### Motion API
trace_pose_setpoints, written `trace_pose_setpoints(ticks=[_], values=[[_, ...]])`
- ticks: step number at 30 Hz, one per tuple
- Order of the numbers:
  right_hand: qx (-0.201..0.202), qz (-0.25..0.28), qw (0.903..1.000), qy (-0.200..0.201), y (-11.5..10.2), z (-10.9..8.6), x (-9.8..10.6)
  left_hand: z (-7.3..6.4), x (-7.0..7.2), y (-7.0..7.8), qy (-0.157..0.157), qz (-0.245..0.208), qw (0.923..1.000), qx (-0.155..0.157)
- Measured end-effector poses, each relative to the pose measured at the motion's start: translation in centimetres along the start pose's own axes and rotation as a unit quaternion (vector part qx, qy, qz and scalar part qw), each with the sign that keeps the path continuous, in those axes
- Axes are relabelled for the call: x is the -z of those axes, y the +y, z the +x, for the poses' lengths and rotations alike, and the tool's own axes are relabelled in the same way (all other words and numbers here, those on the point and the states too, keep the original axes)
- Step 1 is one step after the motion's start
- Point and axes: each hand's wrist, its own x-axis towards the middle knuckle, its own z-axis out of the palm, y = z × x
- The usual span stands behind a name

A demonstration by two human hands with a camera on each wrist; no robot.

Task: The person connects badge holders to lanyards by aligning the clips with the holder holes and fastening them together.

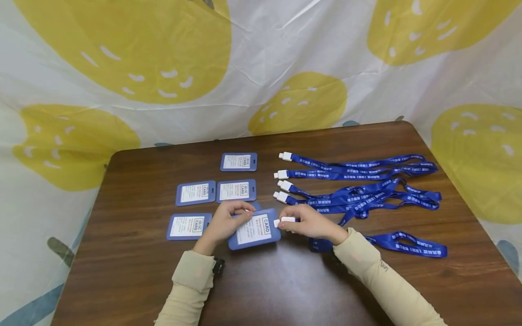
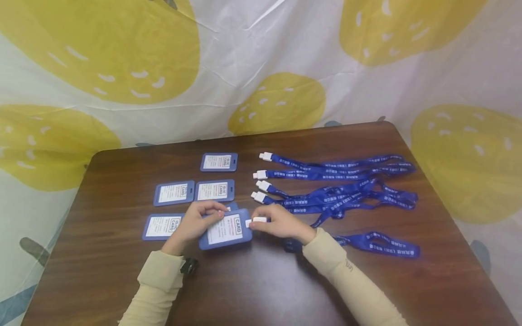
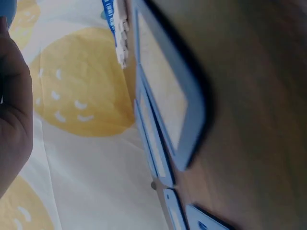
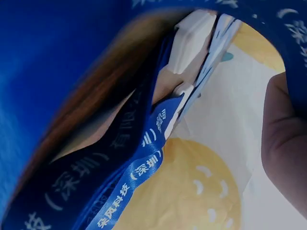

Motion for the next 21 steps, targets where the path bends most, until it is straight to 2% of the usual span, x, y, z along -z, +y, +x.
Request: trace_pose_setpoints(ticks=[4,7,15,18,21], values=[[-0.001,-0.04,0.999,-0.022,0.3,-0.4,0.1,-0.4,0.1,-0.9,-0.016,0.027,0.9992,-0.025],[-0.003,-0.059,0.9978,-0.029,0.6,-1.0,0.3,-0.7,0.1,-1.3,-0.017,0.051,0.9977,-0.041],[-0.004,-0.078,0.996,-0.043,1.4,-2.5,1.1,-1.7,0.6,-2.3,-0.025,0.087,0.9952,-0.036],[-0.012,-0.088,0.9948,-0.049,1.8,-3.2,1.6,-2.0,0.6,-2.7,-0.048,0.099,0.9933,-0.034],[-0.026,-0.101,0.9927,-0.061,2.4,-4.1,2.1,-2.2,0.5,-2.8,-0.077,0.134,0.9875,-0.032]])
